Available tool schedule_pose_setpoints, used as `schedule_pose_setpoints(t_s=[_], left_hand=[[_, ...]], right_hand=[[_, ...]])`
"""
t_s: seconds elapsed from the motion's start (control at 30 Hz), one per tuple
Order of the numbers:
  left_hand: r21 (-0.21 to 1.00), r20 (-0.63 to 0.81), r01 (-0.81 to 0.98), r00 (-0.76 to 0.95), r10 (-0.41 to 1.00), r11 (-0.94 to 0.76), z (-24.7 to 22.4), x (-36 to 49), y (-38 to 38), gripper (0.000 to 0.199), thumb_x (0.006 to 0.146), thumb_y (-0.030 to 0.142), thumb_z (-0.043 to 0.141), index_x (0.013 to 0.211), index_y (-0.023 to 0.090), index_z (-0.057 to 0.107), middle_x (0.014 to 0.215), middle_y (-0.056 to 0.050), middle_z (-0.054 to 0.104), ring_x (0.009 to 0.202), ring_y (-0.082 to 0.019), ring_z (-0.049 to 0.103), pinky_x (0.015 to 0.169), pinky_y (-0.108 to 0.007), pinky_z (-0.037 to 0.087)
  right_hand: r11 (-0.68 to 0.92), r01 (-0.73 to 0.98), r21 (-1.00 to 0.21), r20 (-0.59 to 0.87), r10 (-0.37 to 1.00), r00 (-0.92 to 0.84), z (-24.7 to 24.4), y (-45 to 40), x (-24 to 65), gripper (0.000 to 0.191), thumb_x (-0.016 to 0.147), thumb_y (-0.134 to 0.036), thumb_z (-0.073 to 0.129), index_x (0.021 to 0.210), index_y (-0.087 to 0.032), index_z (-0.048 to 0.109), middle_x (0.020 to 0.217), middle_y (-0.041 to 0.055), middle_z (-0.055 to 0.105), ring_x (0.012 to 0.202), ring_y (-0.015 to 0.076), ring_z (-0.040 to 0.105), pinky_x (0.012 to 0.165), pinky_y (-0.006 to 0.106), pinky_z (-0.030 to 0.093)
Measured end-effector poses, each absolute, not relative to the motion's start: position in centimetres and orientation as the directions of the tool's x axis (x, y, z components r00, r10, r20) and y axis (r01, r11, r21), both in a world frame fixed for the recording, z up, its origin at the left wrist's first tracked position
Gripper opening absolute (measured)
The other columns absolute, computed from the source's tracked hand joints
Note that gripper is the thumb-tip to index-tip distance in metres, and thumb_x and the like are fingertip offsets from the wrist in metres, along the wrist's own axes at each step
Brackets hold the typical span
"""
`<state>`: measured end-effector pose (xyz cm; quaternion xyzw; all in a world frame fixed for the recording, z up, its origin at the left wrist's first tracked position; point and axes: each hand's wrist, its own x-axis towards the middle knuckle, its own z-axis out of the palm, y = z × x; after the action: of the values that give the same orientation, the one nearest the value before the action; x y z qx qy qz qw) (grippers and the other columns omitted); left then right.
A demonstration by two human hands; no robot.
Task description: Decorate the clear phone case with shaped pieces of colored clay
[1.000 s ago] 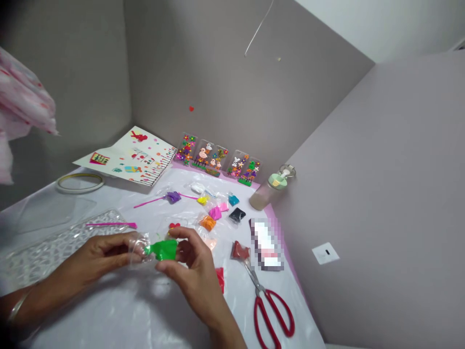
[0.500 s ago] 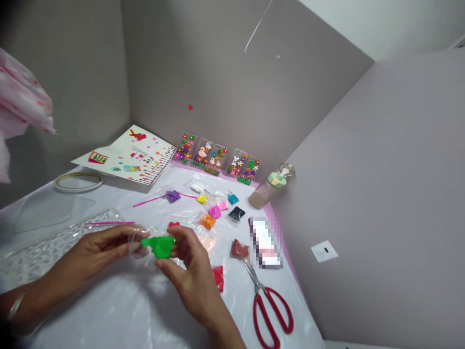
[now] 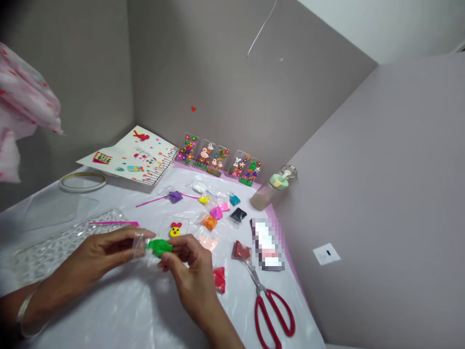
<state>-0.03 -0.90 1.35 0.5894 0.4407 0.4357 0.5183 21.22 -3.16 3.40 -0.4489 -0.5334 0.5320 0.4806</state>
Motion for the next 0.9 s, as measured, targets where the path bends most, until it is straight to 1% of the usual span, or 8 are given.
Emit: schedule_pose_setpoints(t_s=[0.1, 0.17, 0.23, 0.3, 0.43, 0.6, 0.77, 0.9], left_hand=[[0.985, 0.122, 0.083, 0.271, 0.955, -0.149, 1.4, 0.0, -1.1, 0.021, 0.083, 0.04, 0.079, 0.101, 0.031, 0.084, 0.105, -0.003, 0.08, 0.104, -0.025, 0.075, 0.097, -0.035, 0.06], [0.981, 0.129, 0.104, 0.295, 0.947, -0.166, 1.3, -0.1, -1.2, 0.023, 0.084, 0.039, 0.079, 0.106, 0.032, 0.084, 0.113, -0.004, 0.08, 0.109, -0.026, 0.074, 0.101, -0.036, 0.059], [0.981, 0.12, 0.109, 0.306, 0.945, -0.16, 1.2, -0.2, -1.2, 0.025, 0.085, 0.04, 0.079, 0.108, 0.032, 0.084, 0.114, -0.004, 0.08, 0.109, -0.027, 0.074, 0.1, -0.037, 0.06], [0.982, 0.123, 0.1, 0.305, 0.944, -0.16, 1.2, -0.2, -1.3, 0.025, 0.086, 0.04, 0.079, 0.109, 0.033, 0.084, 0.112, -0.004, 0.081, 0.107, -0.027, 0.075, 0.099, -0.037, 0.06], [0.978, 0.159, 0.084, 0.304, 0.939, -0.193, 1.0, -0.1, -1.4, 0.023, 0.089, 0.037, 0.077, 0.111, 0.036, 0.083, 0.109, -0.001, 0.08, 0.104, -0.023, 0.074, 0.096, -0.033, 0.061], [0.971, 0.212, 0.041, 0.32, 0.924, -0.237, 1.1, 0.2, -1.7, 0.017, 0.094, 0.035, 0.071, 0.107, 0.035, 0.083, 0.101, 0.0, 0.078, 0.098, -0.018, 0.074, 0.088, -0.024, 0.06], [0.96, 0.227, 0.079, 0.337, 0.914, -0.268, 0.6, 0.0, -1.7, 0.013, 0.09, 0.031, 0.077, 0.101, 0.032, 0.082, 0.097, 0.001, 0.077, 0.095, -0.017, 0.073, 0.086, -0.022, 0.058], [0.942, 0.276, 0.084, 0.353, 0.894, -0.324, 0.0, -0.1, -1.5, 0.019, 0.088, 0.029, 0.078, 0.107, 0.033, 0.081, 0.104, 0.002, 0.078, 0.1, -0.019, 0.073, 0.09, -0.023, 0.057]], right_hand=[[0.029, -0.018, -0.999, 0.031, 0.989, -0.146, 3.5, -3.1, 21.3, 0.022, 0.083, -0.037, 0.083, 0.092, -0.022, 0.07, 0.072, -0.0015, 0.07, 0.064, 0.0151, 0.066, 0.064, 0.029, 0.054], [0.003, -0.023, -1.0, 0.006, 0.985, -0.17, 3.6, -3.1, 21.2, 0.022, 0.082, -0.036, 0.082, 0.089, -0.022, 0.067, 0.07, -0.0029, 0.066, 0.062, 0.014, 0.064, 0.063, 0.027, 0.052], [-0.027, -0.041, -0.999, -0.018, 0.98, -0.198, 3.6, -3.1, 21.2, 0.021, 0.082, -0.034, 0.08, 0.088, -0.022, 0.065, 0.07, -0.0036, 0.064, 0.064, 0.0134, 0.063, 0.064, 0.026, 0.05], [-0.019, -0.04, -0.999, -0.01, 0.978, -0.208, 3.7, -3.2, 21.1, 0.017, 0.084, -0.029, 0.078, 0.092, -0.022, 0.064, 0.078, -0.0028, 0.064, 0.071, 0.0139, 0.063, 0.068, 0.026, 0.05], [0.089, 0.039, -0.995, 0.08, 0.978, -0.191, 3.8, -3.6, 21.1, 0.029, 0.082, -0.019, 0.078, 0.107, -0.025, 0.066, 0.093, -0.0015, 0.066, 0.085, 0.015, 0.061, 0.077, 0.027, 0.049], [0.14, 0.116, -0.983, 0.114, 0.973, -0.202, 3.7, -3.7, 20.9, 0.01, 0.084, -0.015, 0.071, 0.09, -0.022, 0.069, 0.082, -0.0014, 0.067, 0.076, 0.0146, 0.059, 0.074, 0.028, 0.048], [0.061, 0.056, -0.997, 0.05, 0.983, -0.175, 3.4, -3.7, 20.6, 0.003, 0.081, -0.018, 0.07, 0.083, -0.021, 0.07, 0.075, -0.0014, 0.068, 0.071, 0.0148, 0.06, 0.07, 0.029, 0.047], [0.069, 0.082, -0.994, 0.052, 0.981, -0.188, 3.2, -3.8, 20.3, 0.004, 0.082, -0.019, 0.069, 0.081, -0.02, 0.072, 0.073, -0.0014, 0.068, 0.069, 0.0146, 0.06, 0.068, 0.028, 0.046]])
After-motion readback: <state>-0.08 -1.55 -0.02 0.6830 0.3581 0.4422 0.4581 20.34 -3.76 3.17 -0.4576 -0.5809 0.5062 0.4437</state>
